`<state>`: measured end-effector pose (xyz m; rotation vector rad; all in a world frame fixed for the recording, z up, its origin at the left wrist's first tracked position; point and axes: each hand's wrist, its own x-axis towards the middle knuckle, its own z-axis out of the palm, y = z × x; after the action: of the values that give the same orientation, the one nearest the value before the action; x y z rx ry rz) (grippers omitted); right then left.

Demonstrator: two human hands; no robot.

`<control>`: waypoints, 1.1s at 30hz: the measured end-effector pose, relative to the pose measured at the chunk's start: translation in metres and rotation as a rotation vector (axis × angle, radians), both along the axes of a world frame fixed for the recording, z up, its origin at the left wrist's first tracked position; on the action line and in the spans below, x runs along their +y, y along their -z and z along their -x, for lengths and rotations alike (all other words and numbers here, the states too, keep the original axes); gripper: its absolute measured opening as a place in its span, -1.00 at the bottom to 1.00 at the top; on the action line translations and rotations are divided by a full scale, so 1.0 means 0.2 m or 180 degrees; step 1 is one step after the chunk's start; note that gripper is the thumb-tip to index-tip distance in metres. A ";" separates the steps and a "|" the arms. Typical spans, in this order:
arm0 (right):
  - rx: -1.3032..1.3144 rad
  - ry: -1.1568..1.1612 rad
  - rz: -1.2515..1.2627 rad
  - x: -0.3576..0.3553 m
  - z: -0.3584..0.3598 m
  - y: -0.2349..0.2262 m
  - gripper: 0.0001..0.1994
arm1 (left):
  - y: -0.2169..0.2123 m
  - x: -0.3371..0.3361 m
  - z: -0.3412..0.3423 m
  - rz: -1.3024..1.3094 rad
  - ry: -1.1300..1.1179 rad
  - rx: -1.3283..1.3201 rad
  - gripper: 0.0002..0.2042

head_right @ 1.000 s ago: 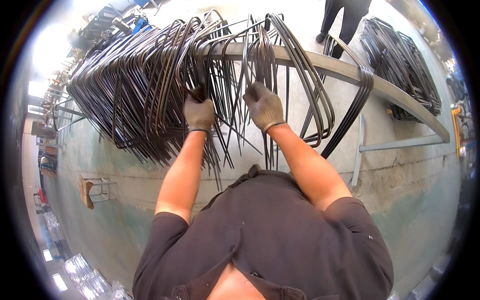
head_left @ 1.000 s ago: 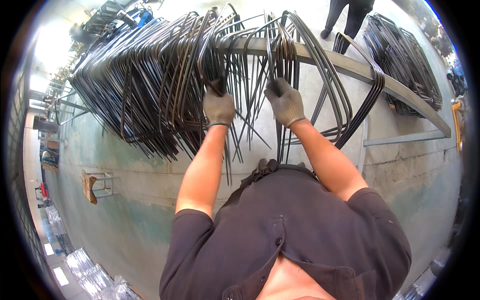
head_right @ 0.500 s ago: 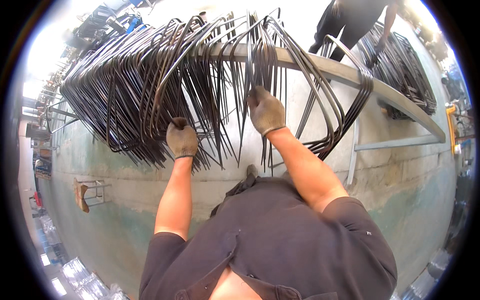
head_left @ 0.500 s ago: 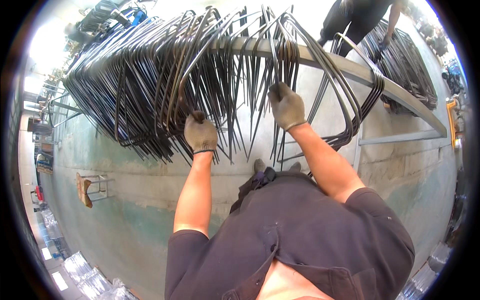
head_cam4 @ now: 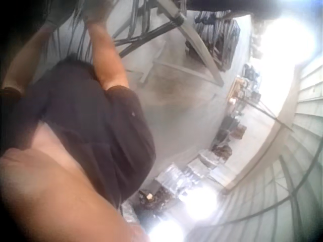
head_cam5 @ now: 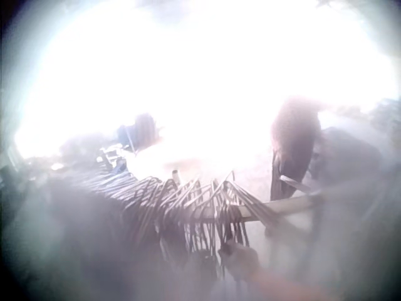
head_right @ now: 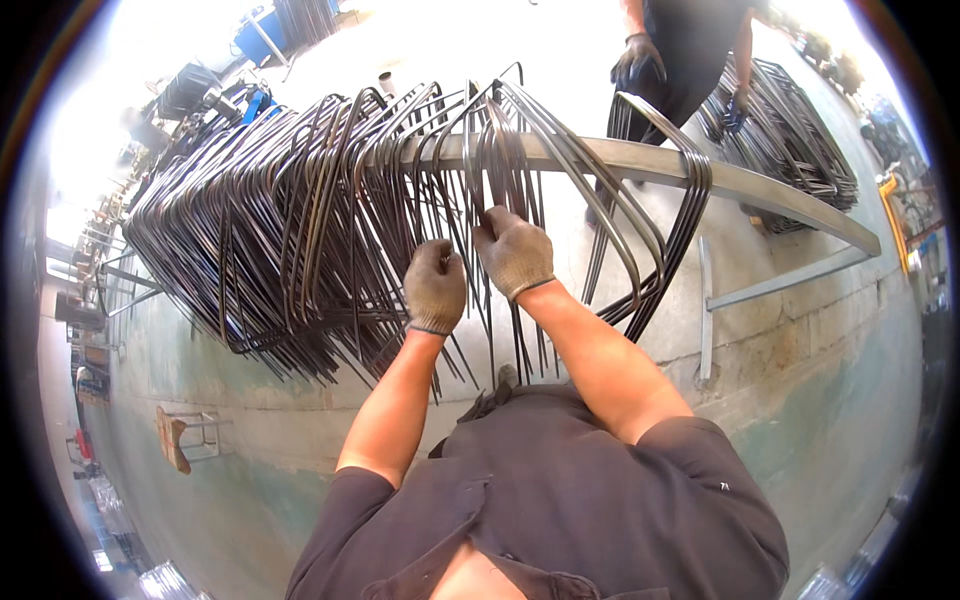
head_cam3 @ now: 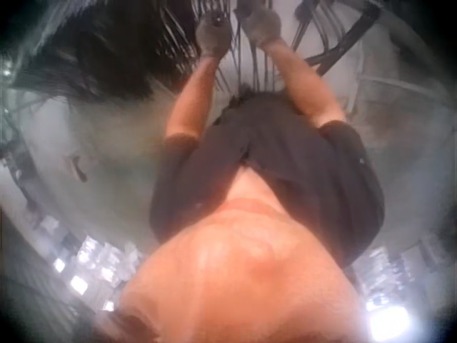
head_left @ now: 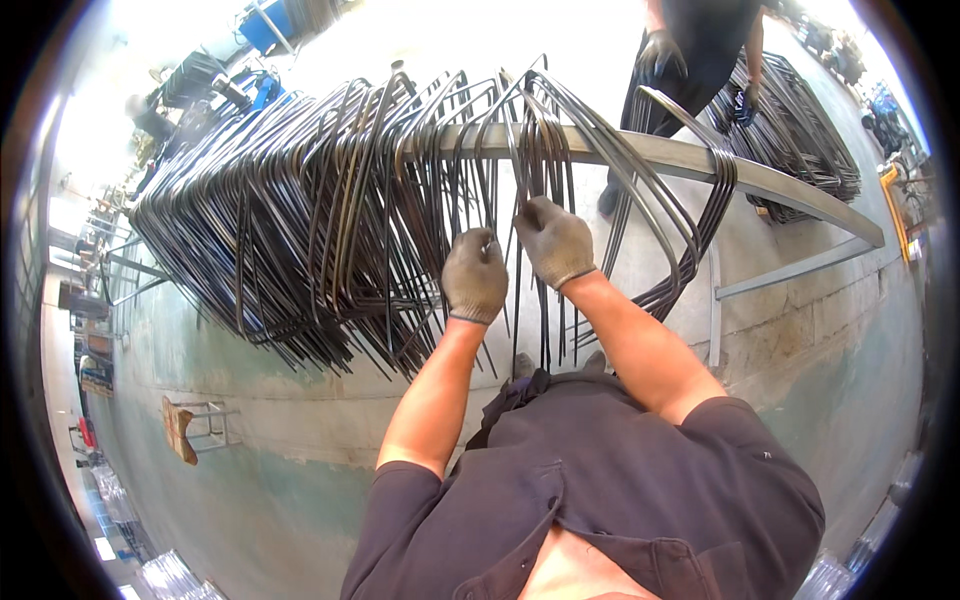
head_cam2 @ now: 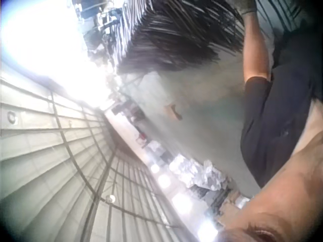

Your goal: The person repeatedly picks up bundles of bent metal rods from a horizontal rack and places them back onto the same rack in a more organized manner. The person wears gloves and handles the rods by hand throughout the clip.

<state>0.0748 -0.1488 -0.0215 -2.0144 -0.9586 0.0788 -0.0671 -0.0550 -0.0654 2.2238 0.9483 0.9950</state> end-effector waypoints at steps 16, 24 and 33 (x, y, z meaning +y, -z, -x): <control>-0.0056 -0.0006 0.0554 -0.03 -0.09 -0.12 -0.73 | -0.13 0.31 -0.28 0.2303 0.0405 -0.0980 -0.87; -0.1513 -0.0331 -0.1193 -0.54 -0.05 -0.45 -0.60 | -0.84 0.11 -0.23 0.2351 0.0921 -0.1164 -0.78; 0.1322 0.0120 -0.0838 -0.82 -0.25 -0.34 -0.38 | -0.89 -0.29 -0.75 0.1850 0.1625 -0.0296 -0.79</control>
<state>0.1247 -0.3123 0.0470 -1.6837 -0.6296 0.3205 0.0839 -0.1139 0.1127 1.7671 0.4952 0.4978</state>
